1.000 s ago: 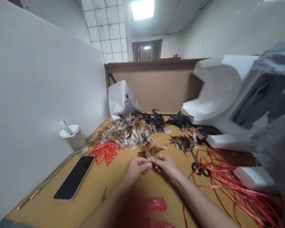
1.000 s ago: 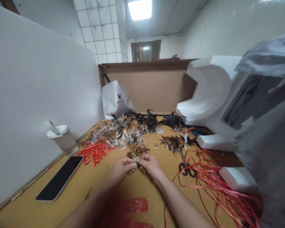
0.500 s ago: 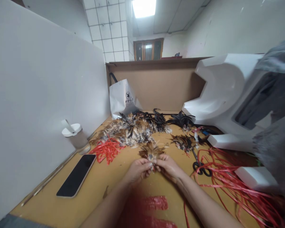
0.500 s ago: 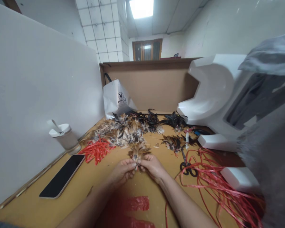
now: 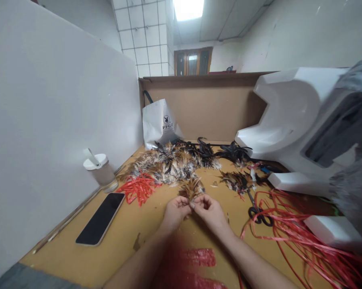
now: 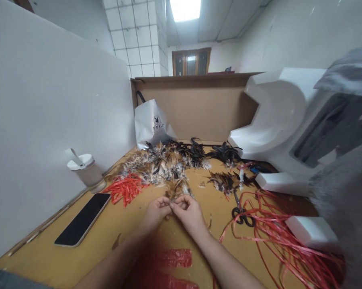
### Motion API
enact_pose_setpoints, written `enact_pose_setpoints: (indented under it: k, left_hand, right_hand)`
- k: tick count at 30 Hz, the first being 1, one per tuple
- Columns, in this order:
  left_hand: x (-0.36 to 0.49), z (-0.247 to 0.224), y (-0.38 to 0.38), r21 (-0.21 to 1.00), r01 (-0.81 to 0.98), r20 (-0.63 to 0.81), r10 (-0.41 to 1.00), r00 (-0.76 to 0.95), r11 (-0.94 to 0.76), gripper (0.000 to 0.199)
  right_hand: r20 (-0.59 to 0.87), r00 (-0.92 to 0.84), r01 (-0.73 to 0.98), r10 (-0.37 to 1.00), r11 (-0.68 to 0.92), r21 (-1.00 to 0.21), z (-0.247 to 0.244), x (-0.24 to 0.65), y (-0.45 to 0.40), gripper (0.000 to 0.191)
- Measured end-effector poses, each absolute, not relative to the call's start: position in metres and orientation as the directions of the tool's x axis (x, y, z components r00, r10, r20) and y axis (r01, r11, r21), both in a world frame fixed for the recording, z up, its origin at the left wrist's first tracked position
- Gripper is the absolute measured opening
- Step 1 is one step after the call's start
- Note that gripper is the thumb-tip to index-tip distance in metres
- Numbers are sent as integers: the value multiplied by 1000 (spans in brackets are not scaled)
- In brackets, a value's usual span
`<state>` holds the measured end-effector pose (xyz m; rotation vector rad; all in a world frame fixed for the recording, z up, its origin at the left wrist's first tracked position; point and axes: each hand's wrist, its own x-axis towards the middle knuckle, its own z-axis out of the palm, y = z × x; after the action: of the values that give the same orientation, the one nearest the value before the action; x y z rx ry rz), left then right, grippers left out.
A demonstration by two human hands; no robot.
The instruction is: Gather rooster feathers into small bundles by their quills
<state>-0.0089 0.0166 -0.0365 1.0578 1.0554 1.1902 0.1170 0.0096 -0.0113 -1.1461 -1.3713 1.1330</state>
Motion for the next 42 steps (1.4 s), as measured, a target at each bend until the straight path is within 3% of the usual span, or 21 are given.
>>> enact_pose_setpoints:
  k: [5,12,17,23,33,36,42]
  left_hand:
    - [-5,-33,11,982,-188,-21,999,42,29,24]
    - [-8,-41,14,974,-226,-6,993,118,33,27]
    - [-10,-43,16,952,-280,-64,972,227,128,26]
    - [-14,-36,10,785,-499,-173,903,393,368,21]
    - [-20,-36,4,630,-560,-184,804,565,538,13]
    - [-20,-34,3,647,-551,-191,811,553,527,13]
    - [-18,-27,6,792,-480,-135,875,464,377,12]
  right_hand:
    - [190,-24,179,982,191,-965,-19,116,12,16]
    - [130,18,209,991,123,-970,-21,119,15,12]
    - [59,-67,77,996,65,-995,-18,123,16,16]
    - [7,-228,-191,974,-38,-981,-18,126,16,23]
    - [113,-363,-234,925,27,-972,-15,131,14,22]
    - [104,-351,-220,931,26,-975,-14,131,15,23]
    - [45,-259,-124,965,13,-992,-15,134,19,29]
